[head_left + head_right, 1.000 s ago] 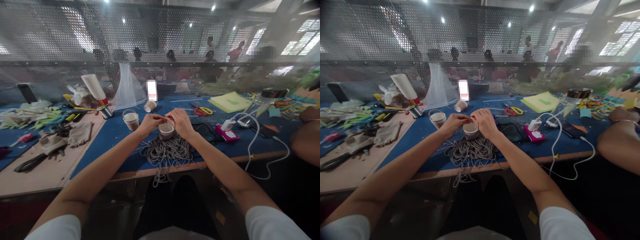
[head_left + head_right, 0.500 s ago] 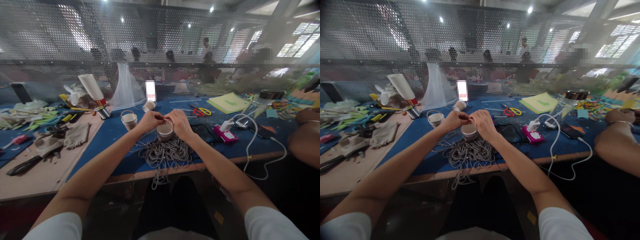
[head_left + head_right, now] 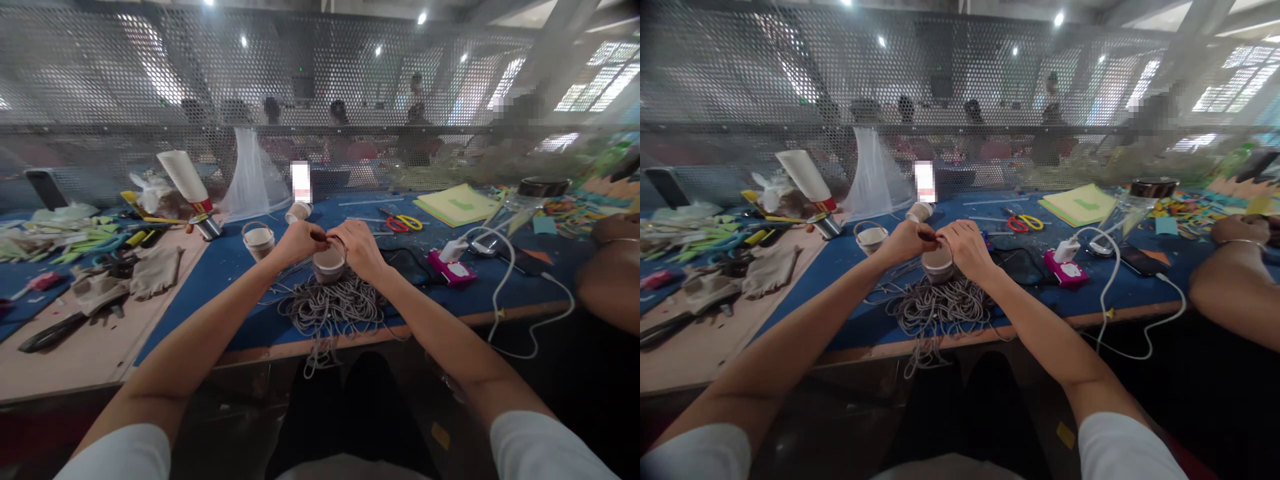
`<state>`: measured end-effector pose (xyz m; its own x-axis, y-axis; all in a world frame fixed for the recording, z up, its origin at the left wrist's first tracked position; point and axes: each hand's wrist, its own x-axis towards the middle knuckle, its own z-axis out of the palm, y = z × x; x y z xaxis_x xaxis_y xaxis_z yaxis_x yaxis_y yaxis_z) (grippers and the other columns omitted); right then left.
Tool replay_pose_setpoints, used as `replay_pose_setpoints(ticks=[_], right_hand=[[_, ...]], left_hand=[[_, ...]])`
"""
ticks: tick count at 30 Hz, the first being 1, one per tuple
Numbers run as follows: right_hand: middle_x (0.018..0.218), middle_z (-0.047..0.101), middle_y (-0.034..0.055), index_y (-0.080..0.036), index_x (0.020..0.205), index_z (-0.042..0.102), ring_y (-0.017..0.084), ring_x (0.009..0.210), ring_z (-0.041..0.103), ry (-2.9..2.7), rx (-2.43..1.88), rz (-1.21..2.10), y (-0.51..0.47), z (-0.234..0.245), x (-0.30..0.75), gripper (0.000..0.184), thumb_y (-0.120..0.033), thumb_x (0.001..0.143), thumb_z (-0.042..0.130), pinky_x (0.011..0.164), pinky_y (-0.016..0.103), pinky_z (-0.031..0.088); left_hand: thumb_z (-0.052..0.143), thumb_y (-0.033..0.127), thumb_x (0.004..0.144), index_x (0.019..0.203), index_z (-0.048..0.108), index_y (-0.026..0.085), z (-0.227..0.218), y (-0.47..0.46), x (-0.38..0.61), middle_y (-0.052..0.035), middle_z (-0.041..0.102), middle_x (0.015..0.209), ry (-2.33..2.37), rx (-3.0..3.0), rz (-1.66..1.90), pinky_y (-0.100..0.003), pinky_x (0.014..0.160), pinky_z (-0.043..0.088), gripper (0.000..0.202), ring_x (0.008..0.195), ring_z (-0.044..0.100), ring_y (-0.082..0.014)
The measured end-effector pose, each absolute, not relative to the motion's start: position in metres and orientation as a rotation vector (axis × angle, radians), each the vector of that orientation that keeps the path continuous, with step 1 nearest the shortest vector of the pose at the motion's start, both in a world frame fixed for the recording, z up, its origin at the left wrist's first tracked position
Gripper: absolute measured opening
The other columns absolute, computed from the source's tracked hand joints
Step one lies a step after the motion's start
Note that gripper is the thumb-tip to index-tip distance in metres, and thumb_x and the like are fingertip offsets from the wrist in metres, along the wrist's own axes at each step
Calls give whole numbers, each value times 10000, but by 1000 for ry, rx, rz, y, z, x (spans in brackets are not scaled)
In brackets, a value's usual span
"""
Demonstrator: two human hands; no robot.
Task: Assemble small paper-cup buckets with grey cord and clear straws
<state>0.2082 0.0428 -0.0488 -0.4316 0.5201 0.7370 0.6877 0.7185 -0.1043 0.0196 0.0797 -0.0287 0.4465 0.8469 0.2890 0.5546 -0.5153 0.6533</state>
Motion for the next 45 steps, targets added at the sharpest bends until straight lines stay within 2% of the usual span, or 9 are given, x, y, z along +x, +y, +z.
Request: replay_pose_setpoints(ticks=[7,12,15,19,22,29,36,40,45], right_hand=[[1046,707,63,-232,1244,602,221,1027,618,-2059,-898,-113,43,-47,209,280,-227,989,486,971,388,416],[953,690,60,-214,991,675,179,849,636,-1961,-970,210,35,-33,215,236,-356,990,487,795,317,470],[870,690,43,-202,936,681,147,698,630,-1988,-969,497,31,-29,217,259,-420,952,542,696,297,477],[815,712,23,-205,965,679,166,712,674,-1949,-945,761,33,-32,215,197,-378,879,645,749,323,508],[746,715,22,-199,962,682,177,727,688,-1888,-964,782,36,-32,212,184,-358,883,632,787,340,514],[724,711,34,-179,919,695,171,688,685,-1709,-964,845,39,-33,205,198,-363,854,660,756,336,536],[774,685,34,-196,880,688,142,648,652,-1590,-933,892,40,-34,198,223,-414,855,651,697,314,548],[828,694,50,-190,904,676,150,679,677,-1508,-925,989,41,-35,194,252,-434,845,658,723,324,576],[815,707,52,-186,909,650,168,704,710,-1583,-945,939,38,-37,191,245,-427,864,635,745,323,570]], left_hand=[[695,248,697,825,773,137,-22,67,10,-74,748,770,1267,2171,919,-299,672,468,187,728,649,-184],[674,223,713,840,782,138,-17,61,1,-86,760,803,1378,2220,1038,-311,676,475,187,735,667,-198],[669,221,717,831,779,133,-17,61,-2,-93,760,830,1446,2263,1066,-308,672,464,181,740,662,-198],[659,234,726,839,778,142,-21,64,-2,-94,759,835,1470,2259,1045,-302,656,458,189,740,660,-201],[658,236,722,831,778,143,-23,65,-2,-94,760,826,1484,2231,1052,-302,653,457,187,740,664,-205],[662,250,712,799,774,155,-24,63,1,-75,761,794,1506,2181,1061,-301,655,461,170,718,660,-200],[649,251,720,807,780,167,-24,61,3,-63,763,786,1533,2169,1070,-298,662,456,178,678,636,-180],[646,262,720,827,784,155,-25,61,4,-72,760,792,1549,2148,1094,-302,659,448,205,685,635,-184],[649,263,716,813,774,161,-27,61,4,-69,759,789,1556,2118,1096,-293,649,444,188,696,638,-182]])
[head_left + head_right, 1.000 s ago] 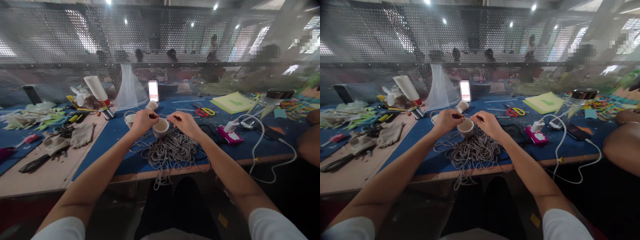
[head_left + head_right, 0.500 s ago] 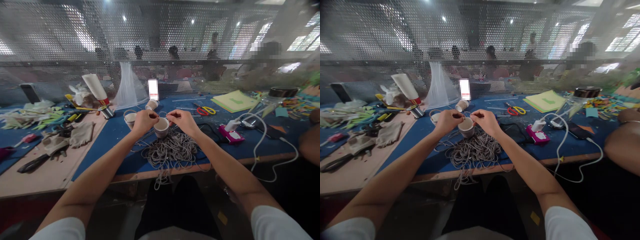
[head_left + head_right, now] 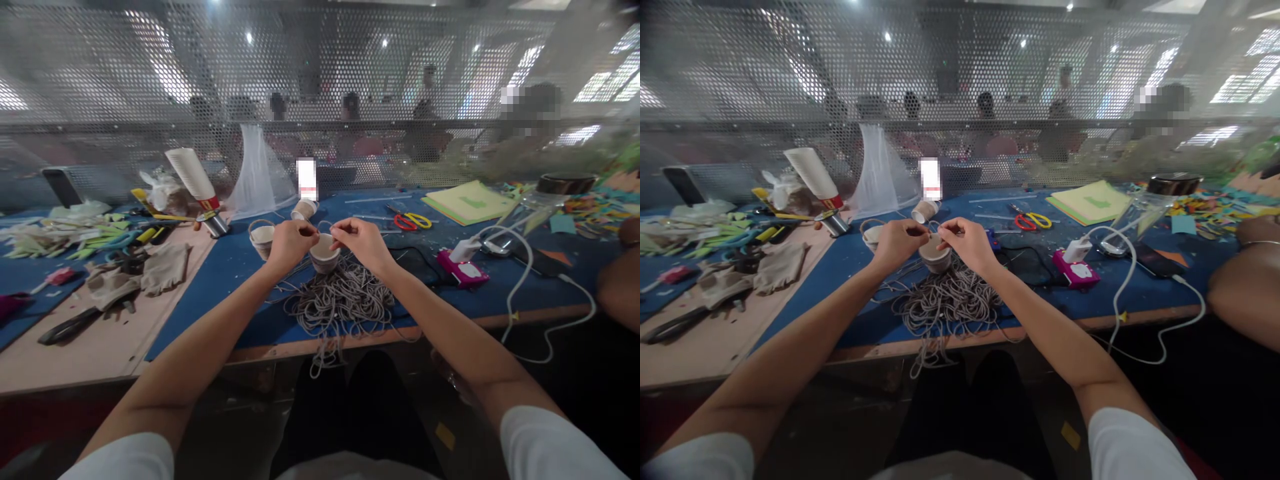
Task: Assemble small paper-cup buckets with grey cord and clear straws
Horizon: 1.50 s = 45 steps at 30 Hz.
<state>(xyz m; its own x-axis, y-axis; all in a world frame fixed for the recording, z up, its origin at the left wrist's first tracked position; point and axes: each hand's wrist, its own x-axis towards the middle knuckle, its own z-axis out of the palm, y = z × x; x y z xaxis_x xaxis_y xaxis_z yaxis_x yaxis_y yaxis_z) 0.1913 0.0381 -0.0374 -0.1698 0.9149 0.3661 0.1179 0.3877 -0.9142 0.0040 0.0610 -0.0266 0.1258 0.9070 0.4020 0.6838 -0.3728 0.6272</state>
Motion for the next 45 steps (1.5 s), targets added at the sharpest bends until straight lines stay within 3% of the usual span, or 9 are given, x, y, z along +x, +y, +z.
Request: replay_pose_setpoints(ticks=[7,11,16,23,45], right_hand=[[850,706,18,-232,1122,584,159,734,693,-1756,-940,749,24,-34,190,258,-340,891,626,749,312,547],[990,707,32,-246,1022,663,172,912,662,-1908,-927,535,21,-32,192,136,-278,926,572,867,320,508],[1045,687,43,-239,1062,673,173,967,636,-2017,-836,456,22,-30,199,183,-212,937,543,902,322,480],[1068,692,31,-275,1072,671,226,1041,587,-2292,-880,325,22,-28,207,191,-263,880,670,936,392,409],[1058,704,40,-251,1149,617,228,1030,595,-2371,-857,226,23,-27,209,232,-210,921,596,915,379,376]], left_hand=[[647,252,717,810,763,153,-28,62,2,-61,741,749,1529,2077,1110,-299,640,450,179,691,636,-185],[644,246,725,811,763,140,-27,62,2,-64,734,735,1527,2084,1073,-302,639,450,181,670,621,-178],[646,236,717,804,761,137,-26,62,1,-71,743,752,1511,2082,1076,-290,628,448,175,680,632,-179],[640,232,710,780,759,163,-30,67,-2,-55,759,781,1487,2118,1092,-289,663,466,154,707,654,-179],[634,253,723,790,752,159,-31,68,0,-51,752,761,1465,2110,1061,-276,636,451,165,702,649,-177]])
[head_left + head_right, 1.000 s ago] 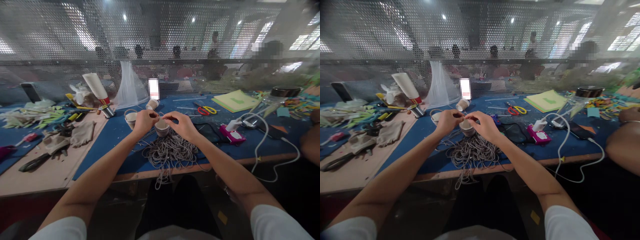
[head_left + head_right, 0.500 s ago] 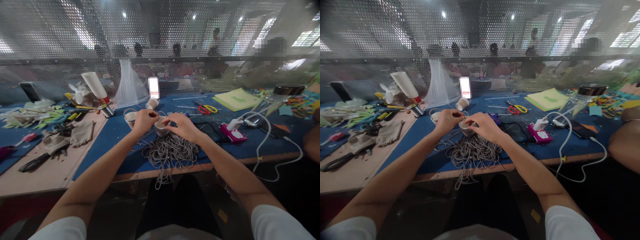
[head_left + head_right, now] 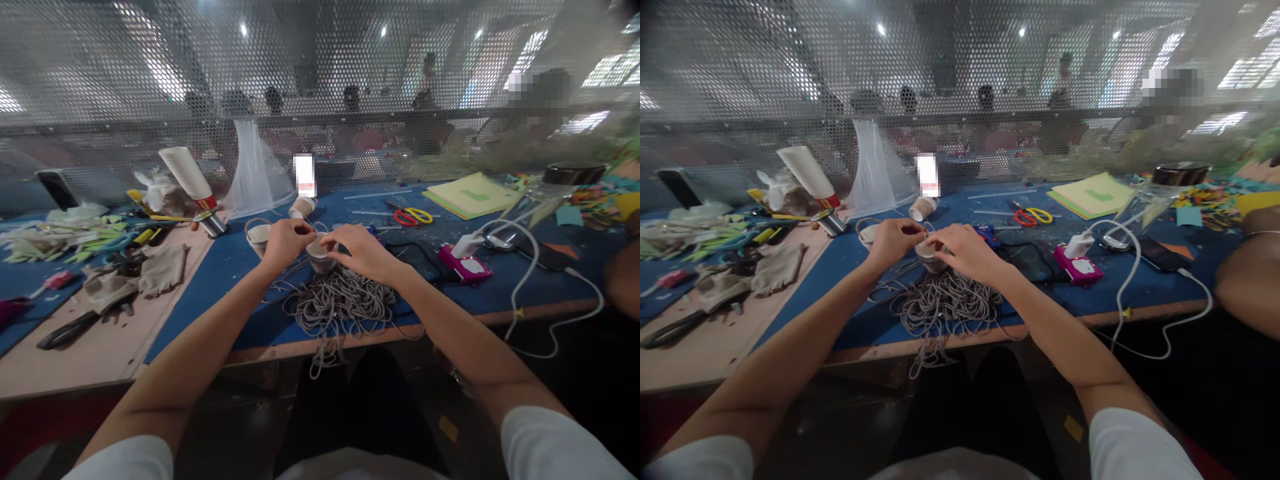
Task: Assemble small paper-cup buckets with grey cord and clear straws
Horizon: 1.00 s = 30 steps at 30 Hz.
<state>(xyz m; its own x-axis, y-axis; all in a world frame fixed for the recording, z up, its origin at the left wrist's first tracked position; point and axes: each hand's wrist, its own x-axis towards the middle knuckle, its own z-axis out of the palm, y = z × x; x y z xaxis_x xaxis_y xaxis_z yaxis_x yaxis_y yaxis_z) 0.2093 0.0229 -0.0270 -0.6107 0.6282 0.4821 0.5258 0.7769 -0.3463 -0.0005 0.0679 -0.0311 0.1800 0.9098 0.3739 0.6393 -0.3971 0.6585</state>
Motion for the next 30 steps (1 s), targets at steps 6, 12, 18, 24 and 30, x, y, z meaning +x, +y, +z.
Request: replay_pose_setpoints(ticks=[6,12,18,24,30], right_hand=[[1066,686,41,-254,1154,601,227,1045,584,-2392,-859,242,25,-29,209,235,-233,921,605,922,371,381],[1043,680,46,-243,1159,592,223,1032,578,-2394,-822,246,28,-31,209,232,-219,928,596,937,369,392],[1066,677,49,-251,1183,589,232,1038,576,-2390,-827,256,25,-30,209,257,-211,930,586,934,379,401],[1035,674,53,-236,1177,594,225,1009,577,-2405,-797,226,26,-30,209,243,-211,936,581,927,368,401],[1047,666,68,-218,1190,585,228,1016,566,-2419,-810,225,26,-28,210,240,-211,952,556,926,364,400]], left_hand=[[641,246,725,784,748,157,-30,67,1,-54,751,763,1478,2110,1057,-280,649,456,151,694,643,-170],[633,240,719,798,751,152,-30,67,1,-53,748,752,1462,2109,1057,-275,633,452,167,686,640,-167],[621,243,722,792,749,149,-31,67,0,-57,749,759,1444,2090,1038,-277,636,451,174,679,635,-163],[625,244,720,798,749,140,-30,67,0,-57,743,754,1428,2077,1033,-277,638,447,179,681,630,-163],[615,240,721,792,748,140,-30,67,0,-49,742,753,1407,2087,1030,-273,644,450,181,694,638,-170]])
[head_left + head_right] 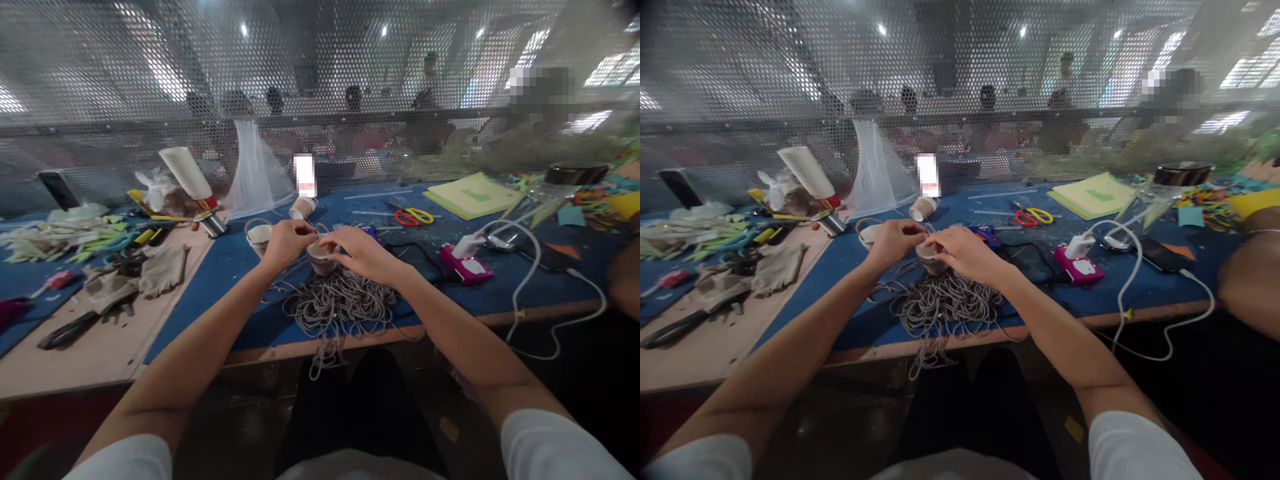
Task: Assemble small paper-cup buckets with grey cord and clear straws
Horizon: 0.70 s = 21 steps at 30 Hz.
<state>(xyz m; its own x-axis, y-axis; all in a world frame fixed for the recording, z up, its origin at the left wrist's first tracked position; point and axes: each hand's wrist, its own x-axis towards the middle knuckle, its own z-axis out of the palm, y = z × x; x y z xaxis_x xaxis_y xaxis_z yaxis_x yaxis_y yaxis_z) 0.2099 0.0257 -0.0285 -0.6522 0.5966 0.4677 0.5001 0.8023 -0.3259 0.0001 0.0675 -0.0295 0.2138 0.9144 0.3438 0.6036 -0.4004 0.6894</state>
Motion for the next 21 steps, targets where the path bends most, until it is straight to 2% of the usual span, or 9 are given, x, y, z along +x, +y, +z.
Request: replay_pose_setpoints(ticks=[21], right_hand=[[1076,650,84,-197,1197,595,222,1034,555,-2428,-795,248,27,-28,212,270,-174,930,565,925,361,414]], left_hand=[[552,243,765,810,765,167,-26,67,1,-46,761,787,1423,2138,980,-289,667,481,231,755,674,-198]])
